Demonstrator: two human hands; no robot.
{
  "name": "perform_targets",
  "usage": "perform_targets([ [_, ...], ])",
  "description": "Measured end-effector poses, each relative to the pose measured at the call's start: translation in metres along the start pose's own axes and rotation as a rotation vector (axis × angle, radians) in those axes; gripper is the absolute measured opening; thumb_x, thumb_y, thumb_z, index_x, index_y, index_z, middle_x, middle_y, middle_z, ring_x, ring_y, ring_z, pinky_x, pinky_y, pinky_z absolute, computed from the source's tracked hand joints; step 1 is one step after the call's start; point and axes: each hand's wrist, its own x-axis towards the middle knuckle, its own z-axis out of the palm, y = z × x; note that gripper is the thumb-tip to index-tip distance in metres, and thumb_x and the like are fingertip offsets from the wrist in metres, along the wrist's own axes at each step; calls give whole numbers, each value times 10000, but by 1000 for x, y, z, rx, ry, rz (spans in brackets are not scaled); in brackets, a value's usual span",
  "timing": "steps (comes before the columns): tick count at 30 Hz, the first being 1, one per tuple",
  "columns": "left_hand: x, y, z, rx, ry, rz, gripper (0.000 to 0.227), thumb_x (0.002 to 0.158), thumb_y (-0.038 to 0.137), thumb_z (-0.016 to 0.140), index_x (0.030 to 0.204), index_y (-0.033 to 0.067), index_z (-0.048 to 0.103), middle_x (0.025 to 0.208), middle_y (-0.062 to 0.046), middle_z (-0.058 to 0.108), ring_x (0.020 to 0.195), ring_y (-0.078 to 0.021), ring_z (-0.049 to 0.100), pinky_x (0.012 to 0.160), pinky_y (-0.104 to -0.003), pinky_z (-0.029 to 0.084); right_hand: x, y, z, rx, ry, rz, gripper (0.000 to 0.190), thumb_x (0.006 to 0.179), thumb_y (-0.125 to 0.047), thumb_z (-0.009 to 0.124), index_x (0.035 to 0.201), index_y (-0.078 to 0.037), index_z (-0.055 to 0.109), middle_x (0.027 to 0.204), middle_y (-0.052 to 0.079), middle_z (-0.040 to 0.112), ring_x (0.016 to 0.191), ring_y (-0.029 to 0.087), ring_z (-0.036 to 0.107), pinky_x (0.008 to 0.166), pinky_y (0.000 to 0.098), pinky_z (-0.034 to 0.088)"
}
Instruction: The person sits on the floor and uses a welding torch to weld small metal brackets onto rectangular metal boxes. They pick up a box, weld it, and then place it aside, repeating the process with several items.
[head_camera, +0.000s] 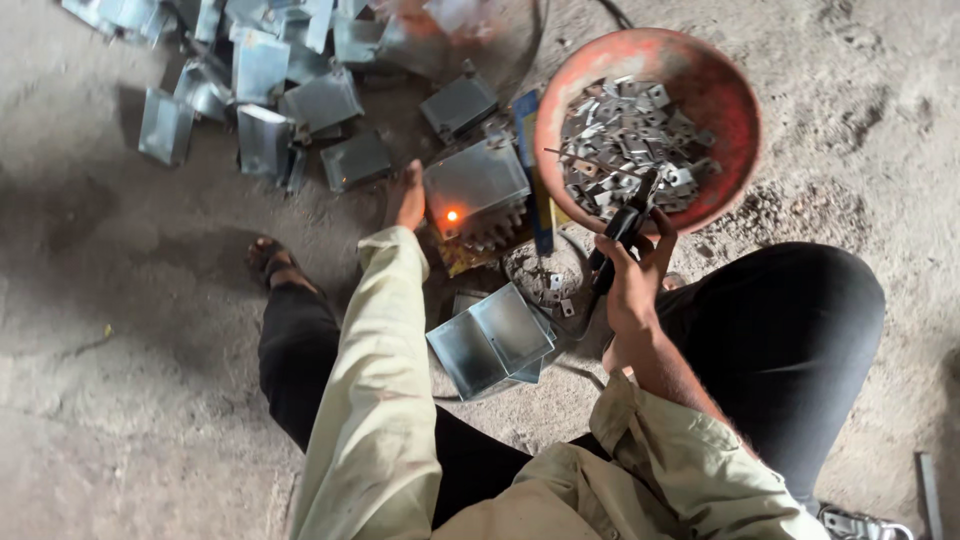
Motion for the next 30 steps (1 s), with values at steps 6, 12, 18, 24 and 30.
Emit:
perform_targets([
  [6, -50, -46, 40, -723, 48, -449, 644, 988, 573, 434, 1365, 69, 569, 1264, -215, 638, 1086, -363, 598, 896, -489, 493, 16, 2, -21, 158, 90, 52, 768, 824, 49, 713, 1467, -129, 331, 1101, 131, 611, 958, 221, 631, 763, 354, 553],
  [12, -108, -52, 53, -1346, -187, -719, 575, 948, 519, 453, 1276, 74, 610, 1133, -117, 705, 1046, -296, 651, 878, -488, 543, 13, -2, -20, 136, 76, 79, 769, 823, 33, 718, 1467, -137, 335, 1099, 125, 587, 991, 227, 617, 786, 357, 553],
  [18, -113, -41, 44, -1500, -230, -431, 296, 1040, 278, 544, 1189, 65, 685, 1144, -120, 700, 1103, -279, 634, 969, -455, 534, -3, -21, -8, -141, 1, -58, 841, 768, -20, 750, 1477, -152, 318, 1198, 156, 581, 1053, 244, 634, 873, 398, 583],
  [24, -115, 5, 67, -1377, -51, -364, 157, 1049, 130, 552, 1191, 103, 612, 1042, -15, 665, 862, -171, 599, 725, -395, 508, -19, -15, 1, -510, -214, -373, 900, 750, -90, 799, 1528, -70, 345, 1344, 240, 558, 1216, 334, 609, 1033, 498, 555],
  [30, -122, 3, 62, -1345, -146, -300, 60, 1053, 144, 575, 1046, 133, 516, 853, 0, 531, 696, -135, 539, 602, -367, 509, -34, -9, 8, -809, -402, -664, 885, 750, -203, 787, 1517, 7, 401, 1344, 303, 561, 1202, 402, 625, 993, 498, 583],
])
